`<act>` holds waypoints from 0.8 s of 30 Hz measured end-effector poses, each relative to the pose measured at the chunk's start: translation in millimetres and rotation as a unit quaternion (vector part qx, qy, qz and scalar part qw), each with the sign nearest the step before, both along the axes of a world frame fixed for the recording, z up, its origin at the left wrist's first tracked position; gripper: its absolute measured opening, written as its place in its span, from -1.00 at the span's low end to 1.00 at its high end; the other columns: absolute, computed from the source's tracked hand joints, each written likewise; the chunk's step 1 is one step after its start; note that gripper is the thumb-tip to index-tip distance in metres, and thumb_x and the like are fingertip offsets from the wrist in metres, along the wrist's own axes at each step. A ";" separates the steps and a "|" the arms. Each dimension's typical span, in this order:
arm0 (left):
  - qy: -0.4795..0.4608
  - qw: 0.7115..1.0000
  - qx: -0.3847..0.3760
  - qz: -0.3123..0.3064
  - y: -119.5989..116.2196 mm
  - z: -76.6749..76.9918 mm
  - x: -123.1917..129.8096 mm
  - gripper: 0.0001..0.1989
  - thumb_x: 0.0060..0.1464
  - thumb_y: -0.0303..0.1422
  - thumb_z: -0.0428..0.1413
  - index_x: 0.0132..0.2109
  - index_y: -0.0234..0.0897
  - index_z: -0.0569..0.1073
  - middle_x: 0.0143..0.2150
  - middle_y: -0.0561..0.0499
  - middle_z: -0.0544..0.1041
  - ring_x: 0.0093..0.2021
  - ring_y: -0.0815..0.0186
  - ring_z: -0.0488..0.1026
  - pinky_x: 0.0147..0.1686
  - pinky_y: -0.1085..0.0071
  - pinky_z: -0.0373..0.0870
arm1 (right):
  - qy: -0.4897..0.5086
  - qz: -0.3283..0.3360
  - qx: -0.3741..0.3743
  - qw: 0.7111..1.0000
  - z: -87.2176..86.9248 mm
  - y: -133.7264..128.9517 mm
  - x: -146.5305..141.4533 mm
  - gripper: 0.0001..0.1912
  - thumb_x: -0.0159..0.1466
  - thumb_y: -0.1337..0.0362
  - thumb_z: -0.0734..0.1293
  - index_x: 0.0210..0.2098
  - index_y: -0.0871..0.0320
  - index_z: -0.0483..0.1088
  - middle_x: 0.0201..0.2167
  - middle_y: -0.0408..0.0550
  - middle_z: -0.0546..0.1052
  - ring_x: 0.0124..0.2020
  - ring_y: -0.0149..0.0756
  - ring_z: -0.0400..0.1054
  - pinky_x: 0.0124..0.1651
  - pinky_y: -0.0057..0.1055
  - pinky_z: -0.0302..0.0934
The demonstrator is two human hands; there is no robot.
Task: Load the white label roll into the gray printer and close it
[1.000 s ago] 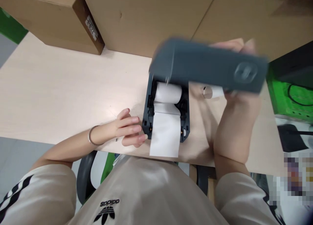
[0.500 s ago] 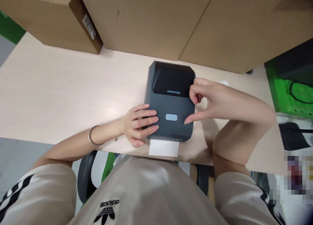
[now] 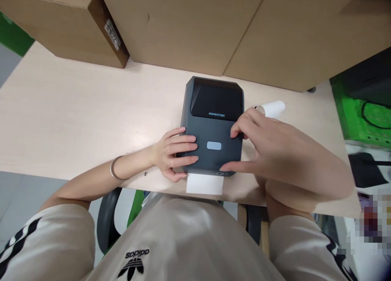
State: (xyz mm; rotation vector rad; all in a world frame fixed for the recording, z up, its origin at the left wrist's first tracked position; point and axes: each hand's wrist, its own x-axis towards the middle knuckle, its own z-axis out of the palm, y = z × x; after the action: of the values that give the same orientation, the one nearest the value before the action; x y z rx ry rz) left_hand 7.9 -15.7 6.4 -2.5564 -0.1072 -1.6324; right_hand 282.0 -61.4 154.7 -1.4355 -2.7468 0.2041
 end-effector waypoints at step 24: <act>-0.032 0.997 -0.040 0.066 9.7 17.2 -12.5 -0.46 0.38 0.09 0.04 -0.45 -0.16 0.21 -0.58 0.20 0.24 -0.58 0.39 0.26 -0.38 0.32 0.40 | 0.085 0.101 0.081 0.988 32.2 -40.7 -2.3 -0.68 0.44 0.11 0.36 0.06 0.15 0.30 -0.03 0.07 0.52 -0.18 -0.23 0.50 -0.23 -0.27 0.43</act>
State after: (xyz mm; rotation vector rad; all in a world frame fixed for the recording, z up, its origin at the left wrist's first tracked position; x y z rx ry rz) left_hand -4.5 -6.0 23.6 -2.4936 -0.3451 -1.6939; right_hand 279.7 -102.1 186.9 -1.0492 -2.6947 0.1018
